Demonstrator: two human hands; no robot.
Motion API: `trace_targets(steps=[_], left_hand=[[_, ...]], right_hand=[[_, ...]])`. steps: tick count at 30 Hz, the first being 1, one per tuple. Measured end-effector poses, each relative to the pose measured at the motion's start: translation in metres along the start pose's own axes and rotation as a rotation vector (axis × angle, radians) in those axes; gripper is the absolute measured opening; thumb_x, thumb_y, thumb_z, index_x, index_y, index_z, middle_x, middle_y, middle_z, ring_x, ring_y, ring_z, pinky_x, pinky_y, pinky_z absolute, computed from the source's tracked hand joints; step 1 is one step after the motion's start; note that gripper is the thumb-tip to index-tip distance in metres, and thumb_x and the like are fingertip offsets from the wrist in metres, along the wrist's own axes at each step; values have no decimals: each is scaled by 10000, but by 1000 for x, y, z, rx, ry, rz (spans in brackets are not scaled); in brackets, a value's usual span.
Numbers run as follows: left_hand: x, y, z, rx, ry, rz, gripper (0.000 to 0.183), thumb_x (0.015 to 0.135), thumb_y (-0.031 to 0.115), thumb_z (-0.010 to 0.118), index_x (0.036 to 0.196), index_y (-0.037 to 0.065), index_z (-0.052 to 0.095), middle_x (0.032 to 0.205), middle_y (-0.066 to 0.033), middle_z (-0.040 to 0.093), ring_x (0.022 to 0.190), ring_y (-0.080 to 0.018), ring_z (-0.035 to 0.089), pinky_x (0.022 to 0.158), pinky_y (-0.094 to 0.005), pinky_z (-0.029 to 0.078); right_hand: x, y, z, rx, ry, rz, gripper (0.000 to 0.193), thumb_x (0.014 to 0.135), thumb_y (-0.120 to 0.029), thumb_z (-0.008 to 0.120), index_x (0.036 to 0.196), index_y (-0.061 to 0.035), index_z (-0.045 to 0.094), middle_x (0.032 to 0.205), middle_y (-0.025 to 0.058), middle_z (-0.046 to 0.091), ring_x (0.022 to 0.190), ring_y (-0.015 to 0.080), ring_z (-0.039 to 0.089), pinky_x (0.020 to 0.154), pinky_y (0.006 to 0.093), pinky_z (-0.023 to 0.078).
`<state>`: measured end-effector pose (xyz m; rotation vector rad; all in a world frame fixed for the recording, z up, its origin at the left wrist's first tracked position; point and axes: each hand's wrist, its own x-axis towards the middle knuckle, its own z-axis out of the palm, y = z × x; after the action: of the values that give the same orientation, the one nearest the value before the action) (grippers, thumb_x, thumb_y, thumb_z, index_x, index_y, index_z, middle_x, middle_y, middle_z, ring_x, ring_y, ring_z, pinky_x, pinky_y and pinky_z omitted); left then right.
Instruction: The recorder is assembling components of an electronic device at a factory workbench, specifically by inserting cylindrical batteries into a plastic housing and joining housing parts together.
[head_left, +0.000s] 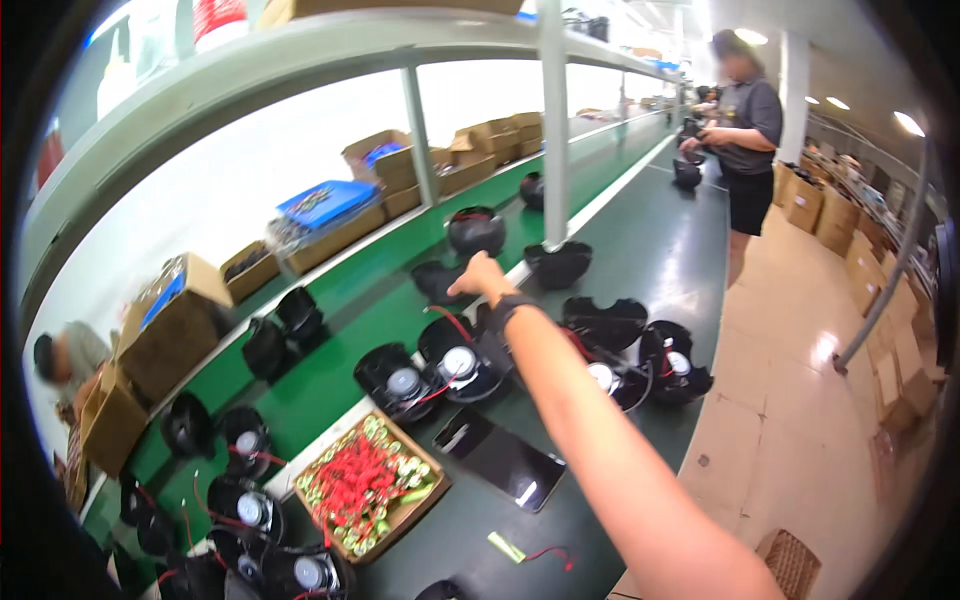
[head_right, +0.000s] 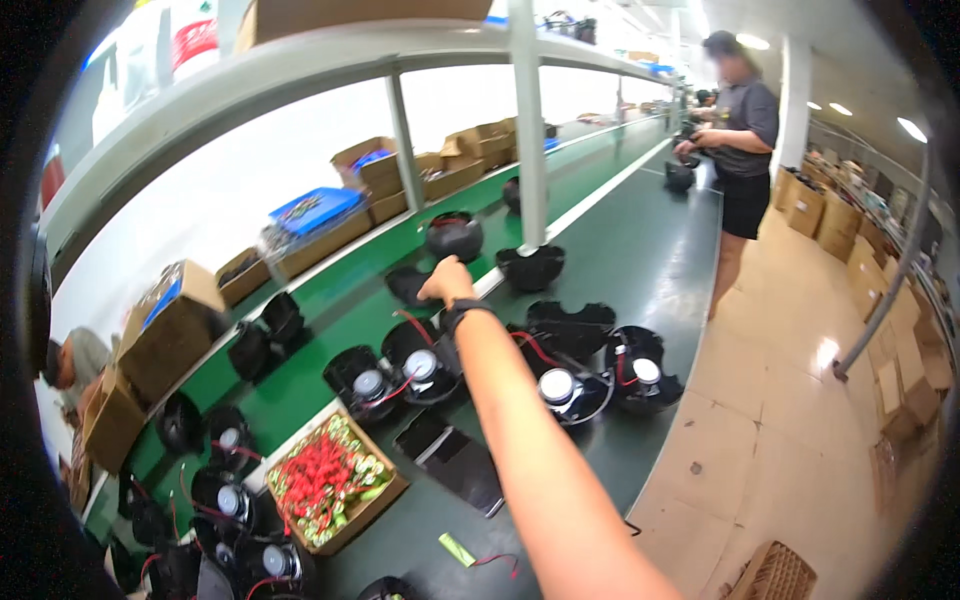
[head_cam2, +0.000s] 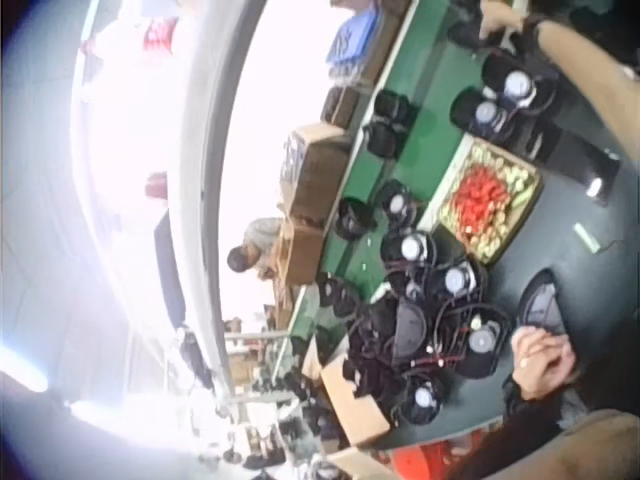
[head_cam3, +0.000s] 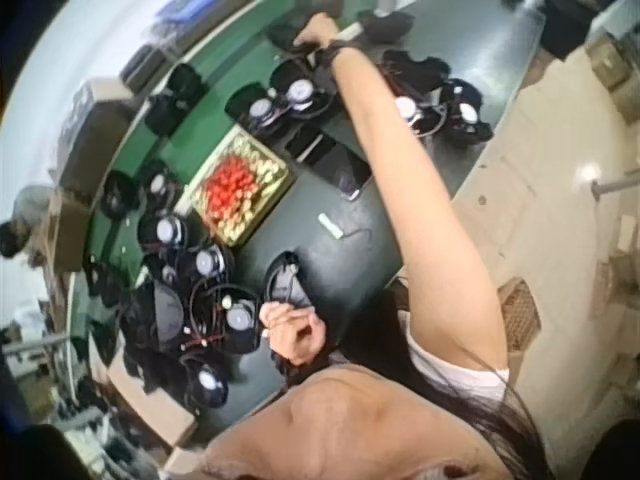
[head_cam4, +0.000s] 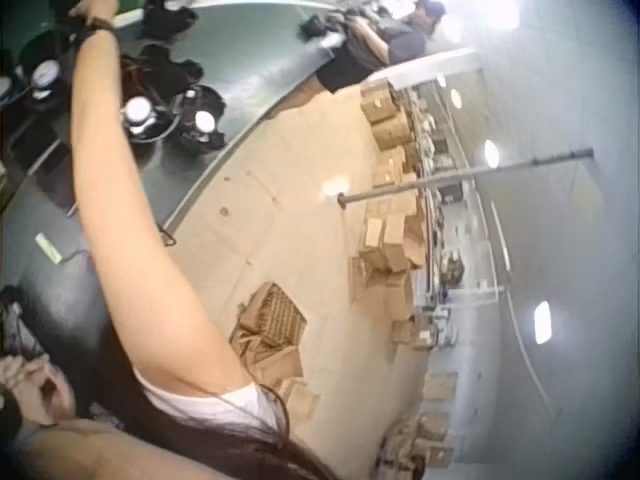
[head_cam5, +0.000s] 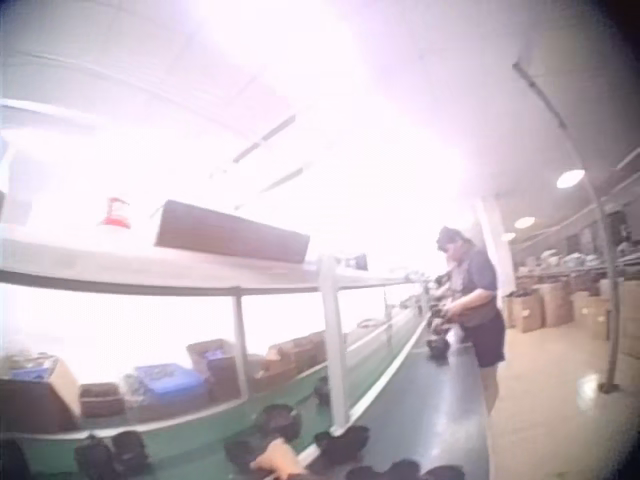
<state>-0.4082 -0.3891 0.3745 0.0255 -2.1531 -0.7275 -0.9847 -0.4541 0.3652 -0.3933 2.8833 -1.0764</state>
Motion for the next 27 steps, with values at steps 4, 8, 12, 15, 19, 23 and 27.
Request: trace_targets(steps=[4, 8, 12, 15, 19, 23, 27], left_hand=[[2, 4, -5, 51, -9, 6, 94, 713, 23, 645, 690, 60, 561, 670, -68, 633, 641, -248, 553, 693, -418, 424], [6, 8, -4, 44, -18, 23, 99, 728, -1, 629, 703, 59, 555, 690, -77, 630, 658, -262, 547, 694, -425, 431], [5, 10, -1, 101, 1, 7, 83, 765, 8, 620, 731, 51, 557, 711, -88, 605, 686, -284, 539, 702, -447, 442], [7, 16, 1, 87, 27, -24, 87, 782, 17, 615, 725, 34, 552, 706, -99, 599, 689, -295, 540, 707, -444, 441], [3, 20, -2, 117, 103, -10, 96, 791, 12, 589, 709, 17, 540, 692, -113, 576, 675, -313, 524, 716, -458, 439], [-5, 21, -10, 103, 101, -4, 129, 813, 29, 581, 695, 24, 530, 688, -116, 580, 693, -327, 540, 742, -468, 451], [-18, 15, -12, 74, 53, -59, 151, 811, 62, 624, 677, 44, 557, 705, -93, 621, 705, -312, 573, 760, -467, 458]], right_hand=[[-8, -5, 8, 109, 108, -148, 830, 546, -325, 817, 1228, 56, 537, 1122, 255, 628, 1060, 339, 623, 932, 368, 488], [-4, -9, -17, 434, 356, -278, 693, 558, -395, 767, 1120, -12, 635, 1139, 220, 588, 1098, 334, 563, 961, 379, 451], [-48, -53, -75, 992, 180, -327, 674, 663, -329, 761, 1193, 27, 547, 1109, 159, 607, 1023, 219, 596, 908, 316, 468], [-123, -67, -120, 1059, -85, -504, 549, 774, -295, 749, 1152, 15, 497, 1010, 113, 622, 920, 182, 594, 824, 312, 487], [-266, -45, -135, 635, -574, -821, 488, 830, -330, 716, 1146, -38, 487, 1047, 76, 574, 973, 143, 543, 834, 322, 461], [-380, -21, -121, 301, -826, -767, 451, 828, -322, 668, 1055, 15, 473, 901, 183, 603, 861, 317, 605, 758, 393, 477], [-421, -12, -88, 103, -786, -676, 471, 870, -399, 608, 1010, 24, 458, 959, 236, 602, 886, 397, 608, 753, 432, 475]])
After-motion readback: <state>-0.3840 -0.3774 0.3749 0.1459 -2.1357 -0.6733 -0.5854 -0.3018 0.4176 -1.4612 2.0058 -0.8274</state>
